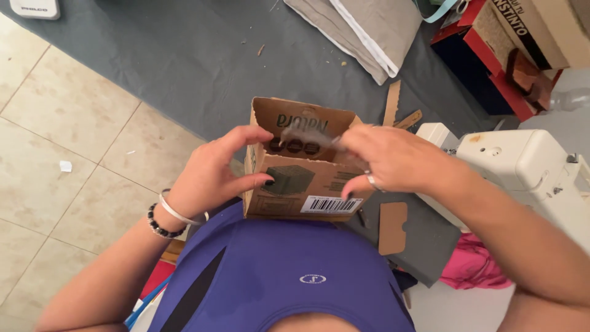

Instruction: Cutting and folding a cardboard box to create a custom container

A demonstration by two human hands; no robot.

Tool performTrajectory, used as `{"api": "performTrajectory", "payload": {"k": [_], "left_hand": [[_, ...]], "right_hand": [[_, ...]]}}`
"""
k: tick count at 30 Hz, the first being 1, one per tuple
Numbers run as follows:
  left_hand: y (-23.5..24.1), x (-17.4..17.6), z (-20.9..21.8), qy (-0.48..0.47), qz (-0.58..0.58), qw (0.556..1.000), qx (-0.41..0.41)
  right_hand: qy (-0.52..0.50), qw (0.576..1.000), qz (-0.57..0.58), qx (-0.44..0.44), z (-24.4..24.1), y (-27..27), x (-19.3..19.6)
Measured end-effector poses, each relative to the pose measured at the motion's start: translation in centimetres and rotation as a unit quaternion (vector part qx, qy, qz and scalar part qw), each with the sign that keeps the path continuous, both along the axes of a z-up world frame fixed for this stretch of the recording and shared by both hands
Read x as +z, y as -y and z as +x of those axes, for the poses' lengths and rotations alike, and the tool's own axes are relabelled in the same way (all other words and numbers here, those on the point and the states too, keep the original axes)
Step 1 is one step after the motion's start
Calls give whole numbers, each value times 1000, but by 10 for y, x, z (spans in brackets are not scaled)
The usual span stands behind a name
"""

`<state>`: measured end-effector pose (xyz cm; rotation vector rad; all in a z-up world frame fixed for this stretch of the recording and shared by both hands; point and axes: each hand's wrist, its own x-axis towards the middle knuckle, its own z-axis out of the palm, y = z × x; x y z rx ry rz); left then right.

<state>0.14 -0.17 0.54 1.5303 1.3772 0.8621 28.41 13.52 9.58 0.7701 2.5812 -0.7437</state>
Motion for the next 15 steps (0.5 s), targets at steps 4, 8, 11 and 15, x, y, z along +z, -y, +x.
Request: {"api": "performTrajectory", "payload": {"k": [4,8,11,15], "left_hand": [[-1,12,5,-41,67,996,-42],[-6,13,6,-77,162,983,-29],[-13,-2,1,-116,256,959,-30],[-33,-90,-25,-201,298,933,-18]], "right_hand": [[-37,991,35,-121,54,4,13],[-175,928,126,-305,129,25,-15],[-280,863,146,-394,163,54,-59],[-372,775,76,-505,164,97,-118]]}}
